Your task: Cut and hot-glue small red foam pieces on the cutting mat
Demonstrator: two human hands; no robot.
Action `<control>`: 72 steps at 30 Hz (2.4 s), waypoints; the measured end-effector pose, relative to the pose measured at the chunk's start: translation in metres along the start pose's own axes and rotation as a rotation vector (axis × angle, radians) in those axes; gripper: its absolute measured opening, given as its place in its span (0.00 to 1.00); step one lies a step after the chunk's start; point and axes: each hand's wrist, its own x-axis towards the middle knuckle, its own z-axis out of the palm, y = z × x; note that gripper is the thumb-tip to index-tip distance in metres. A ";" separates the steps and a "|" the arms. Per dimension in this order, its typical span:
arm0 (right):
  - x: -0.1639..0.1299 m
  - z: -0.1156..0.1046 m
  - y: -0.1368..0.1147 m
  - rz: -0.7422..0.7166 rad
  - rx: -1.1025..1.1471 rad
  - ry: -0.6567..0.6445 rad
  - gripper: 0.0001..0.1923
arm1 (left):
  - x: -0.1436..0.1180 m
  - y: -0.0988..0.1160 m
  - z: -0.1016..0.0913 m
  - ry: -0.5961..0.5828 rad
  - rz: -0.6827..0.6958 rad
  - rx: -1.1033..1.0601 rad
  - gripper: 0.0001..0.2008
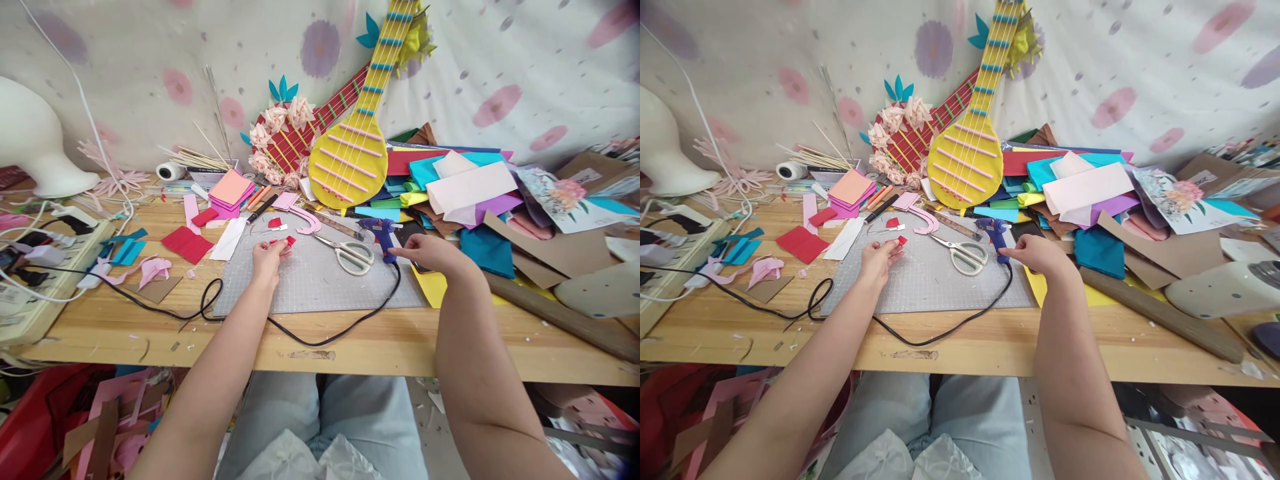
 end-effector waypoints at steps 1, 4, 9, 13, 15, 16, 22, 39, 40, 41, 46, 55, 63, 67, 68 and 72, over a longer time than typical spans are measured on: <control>0.001 0.003 -0.002 -0.005 -0.009 0.008 0.22 | 0.000 0.000 0.000 0.004 0.002 -0.001 0.23; 0.001 0.009 -0.010 -0.013 -0.030 0.044 0.22 | 0.001 -0.001 -0.002 0.015 0.005 -0.011 0.24; -0.001 0.010 -0.015 0.034 -0.103 0.152 0.22 | 0.001 -0.002 -0.002 -0.015 0.010 -0.026 0.24; 0.000 0.030 -0.028 -0.180 -0.039 0.188 0.16 | 0.000 -0.002 0.000 -0.034 0.022 -0.007 0.22; 0.003 0.046 -0.040 -0.322 -0.059 0.202 0.12 | -0.001 -0.002 -0.001 -0.033 0.026 -0.002 0.22; 0.004 0.054 -0.047 -0.369 -0.095 0.215 0.12 | -0.001 -0.001 -0.001 -0.029 0.025 0.001 0.22; 0.010 0.075 -0.068 -0.439 -0.229 0.169 0.18 | -0.003 0.001 -0.001 -0.002 -0.012 0.009 0.23; -0.004 0.062 -0.070 -0.498 0.302 0.040 0.22 | -0.002 0.001 -0.002 -0.112 -0.035 -0.123 0.18; -0.004 0.063 -0.074 -0.520 0.253 0.015 0.22 | -0.002 0.001 -0.002 -0.118 -0.040 -0.115 0.17; -0.004 0.064 -0.077 -0.541 0.204 -0.008 0.23 | -0.003 0.001 -0.002 -0.126 -0.048 -0.104 0.17; -0.002 0.062 -0.088 -0.577 0.057 -0.075 0.26 | -0.002 0.001 -0.004 -0.123 -0.091 -0.092 0.15; -0.001 0.062 -0.097 -0.642 -0.013 -0.078 0.27 | -0.001 0.000 -0.003 -0.088 -0.121 -0.108 0.11; -0.002 0.064 -0.099 -0.633 -0.019 -0.056 0.26 | 0.000 -0.001 -0.003 -0.077 -0.122 -0.128 0.13; -0.001 0.066 -0.097 -0.626 -0.021 -0.022 0.26 | -0.002 0.000 -0.003 -0.083 -0.110 -0.124 0.15; -0.001 0.067 -0.096 -0.615 -0.022 -0.014 0.26 | -0.002 0.001 -0.003 -0.082 -0.105 -0.120 0.15; 0.003 0.067 -0.090 -0.452 -0.113 0.056 0.24 | -0.003 0.001 -0.002 -0.075 -0.075 -0.087 0.18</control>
